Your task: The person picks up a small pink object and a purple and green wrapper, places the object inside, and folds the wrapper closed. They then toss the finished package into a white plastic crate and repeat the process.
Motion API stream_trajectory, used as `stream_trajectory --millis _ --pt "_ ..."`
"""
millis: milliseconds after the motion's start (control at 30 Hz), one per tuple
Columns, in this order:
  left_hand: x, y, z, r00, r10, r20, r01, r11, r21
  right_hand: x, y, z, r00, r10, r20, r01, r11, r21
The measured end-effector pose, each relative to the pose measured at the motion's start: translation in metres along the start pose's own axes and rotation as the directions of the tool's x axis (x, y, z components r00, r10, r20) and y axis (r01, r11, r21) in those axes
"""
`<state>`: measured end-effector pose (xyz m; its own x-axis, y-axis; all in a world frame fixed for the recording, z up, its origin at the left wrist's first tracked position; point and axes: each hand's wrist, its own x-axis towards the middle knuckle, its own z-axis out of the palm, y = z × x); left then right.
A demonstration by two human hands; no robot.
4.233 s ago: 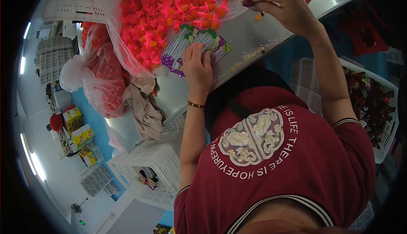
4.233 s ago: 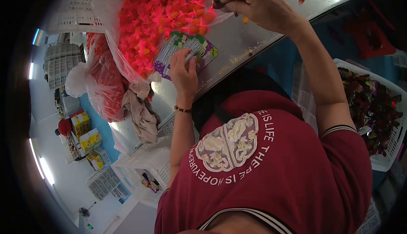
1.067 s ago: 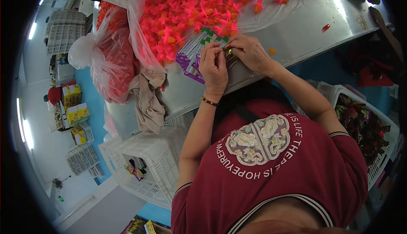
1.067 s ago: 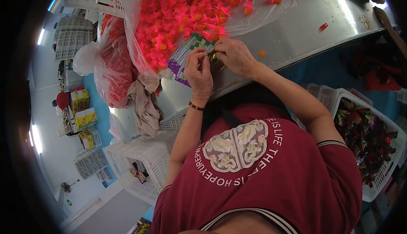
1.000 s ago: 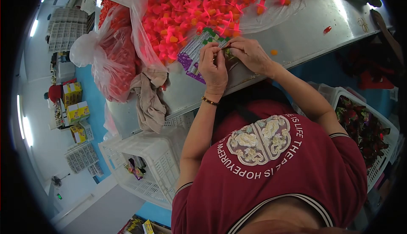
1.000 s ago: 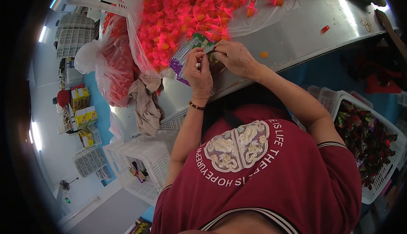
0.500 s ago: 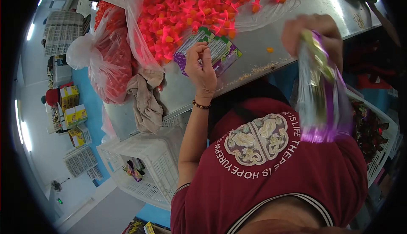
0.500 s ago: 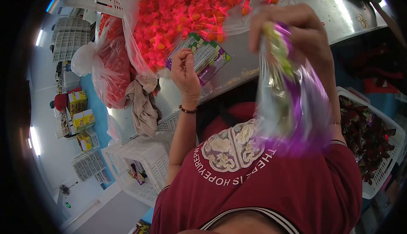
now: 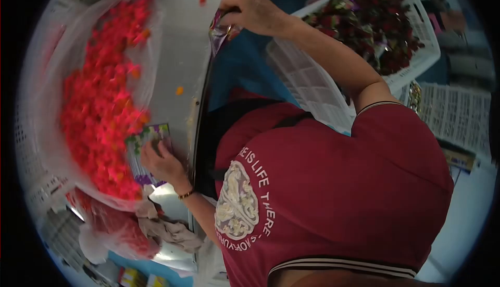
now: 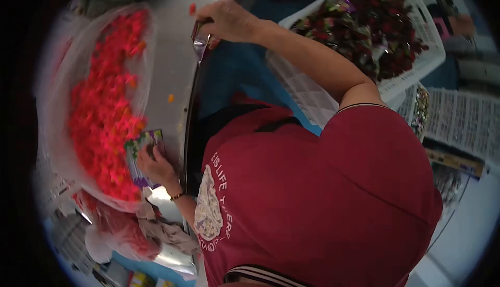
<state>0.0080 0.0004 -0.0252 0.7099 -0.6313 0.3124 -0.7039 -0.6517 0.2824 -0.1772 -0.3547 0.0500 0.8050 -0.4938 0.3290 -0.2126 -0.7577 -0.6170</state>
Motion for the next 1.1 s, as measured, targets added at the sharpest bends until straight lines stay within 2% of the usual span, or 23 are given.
stream_trajectory --millis 33,100,133,167,267,333,400,433,467,500,533,567,600,667,700,767,833,900,933,967,1033,1100 --pt "0.0 0.0 -0.001 1.0 0.011 -0.005 -0.011 1.0 0.013 -0.015 0.023 -0.021 0.994 -0.012 -0.106 0.007 0.999 -0.043" --pt "0.0 -0.004 0.0 1.0 0.025 0.0 -0.025 1.0 -0.011 -0.052 0.059 -0.076 0.977 0.046 -0.206 -0.121 0.922 -0.368" --pt "0.0 -0.006 0.001 1.0 0.008 -0.009 -0.008 1.0 -0.011 -0.06 0.067 -0.079 0.975 0.053 -0.214 -0.132 0.917 -0.376" --pt "0.001 -0.005 0.0 1.0 0.013 -0.011 -0.013 1.0 -0.017 -0.085 0.096 -0.109 0.972 0.04 -0.23 -0.162 0.826 -0.54" --pt "0.002 -0.003 -0.001 1.0 0.008 -0.015 -0.008 1.0 0.008 -0.162 0.147 -0.187 0.971 -0.028 -0.237 -0.206 0.406 -0.891" --pt "0.002 -0.003 0.0 1.0 0.012 -0.014 -0.012 1.0 0.027 -0.184 0.17 -0.204 0.973 -0.076 -0.217 -0.212 0.06 -0.975" --pt "0.004 -0.001 0.001 1.0 -0.009 -0.025 0.011 0.998 0.065 -0.214 0.202 -0.187 0.971 0.143 -0.194 -0.205 0.069 -0.976" --pt "0.005 0.003 0.001 1.0 -0.015 -0.018 0.016 0.998 0.069 -0.226 0.215 -0.173 0.937 0.287 -0.201 -0.249 0.144 -0.958" --pt "0.006 0.003 -0.001 0.999 -0.028 -0.016 0.029 0.996 0.083 -0.237 0.222 -0.155 0.889 0.421 -0.178 -0.291 0.221 -0.931" --pt "0.007 0.005 -0.001 0.999 -0.051 -0.011 0.052 0.995 0.089 -0.246 0.239 -0.144 0.858 0.484 -0.174 -0.328 0.256 -0.909" --pt "0.008 0.007 -0.001 0.997 -0.078 -0.007 0.079 0.992 0.098 -0.238 0.224 -0.136 0.826 0.529 -0.194 -0.378 0.265 -0.887" --pt "0.009 0.007 -0.001 0.998 -0.052 -0.028 0.054 0.994 0.093 -0.228 0.227 -0.133 0.72 0.654 -0.231 -0.469 0.214 -0.857" --pt "0.01 0.007 -0.001 0.999 -0.019 -0.042 0.022 0.996 0.088 -0.22 0.237 -0.139 0.687 0.708 -0.166 -0.472 0.261 -0.842" --pt "0.01 0.007 0.002 0.997 -0.017 -0.072 0.025 0.994 0.111 -0.182 0.204 -0.137 0.64 0.751 -0.165 -0.432 0.173 -0.885" --pt "0.011 0.007 0.001 0.995 -0.039 -0.087 0.051 0.99 0.135 -0.162 0.19 -0.133 0.661 0.737 -0.14 -0.416 0.206 -0.885" --pt "0.011 0.01 0.001 0.997 -0.045 -0.068 0.052 0.992 0.116 -0.119 0.152 -0.117 0.753 0.654 -0.077 -0.291 0.226 -0.93" --pt "0.012 0.012 0.001 0.995 -0.056 -0.079 0.066 0.989 0.129 -0.066 0.099 -0.085 0.856 0.504 0.119 -0.169 0.489 -0.856" --pt "0.012 0.012 0.003 0.996 -0.046 -0.08 0.056 0.99 0.128 -0.01 0.019 -0.032 0.904 0.329 0.272 -0.135 0.824 -0.55" --pt "0.013 0.011 0.005 0.995 -0.038 -0.091 0.05 0.989 0.136 0.004 0.008 0.001 0.966 0.086 0.242 -0.023 0.968 -0.251" --pt "0.013 0.01 0.007 0.994 -0.05 -0.096 0.064 0.987 0.146 0.024 -0.006 0.032 0.95 -0.017 0.313 0.061 0.989 -0.131" --pt "0.013 0.008 0.01 0.997 -0.044 -0.068 0.054 0.988 0.146 0.062 -0.027 0.099 0.902 -0.283 0.326 0.342 0.929 -0.14" --pt "0.014 0.012 0.007 0.995 -0.039 -0.089 0.051 0.989 0.139 0.097 -0.042 0.162 0.851 -0.517 0.091 0.524 0.842 -0.123"
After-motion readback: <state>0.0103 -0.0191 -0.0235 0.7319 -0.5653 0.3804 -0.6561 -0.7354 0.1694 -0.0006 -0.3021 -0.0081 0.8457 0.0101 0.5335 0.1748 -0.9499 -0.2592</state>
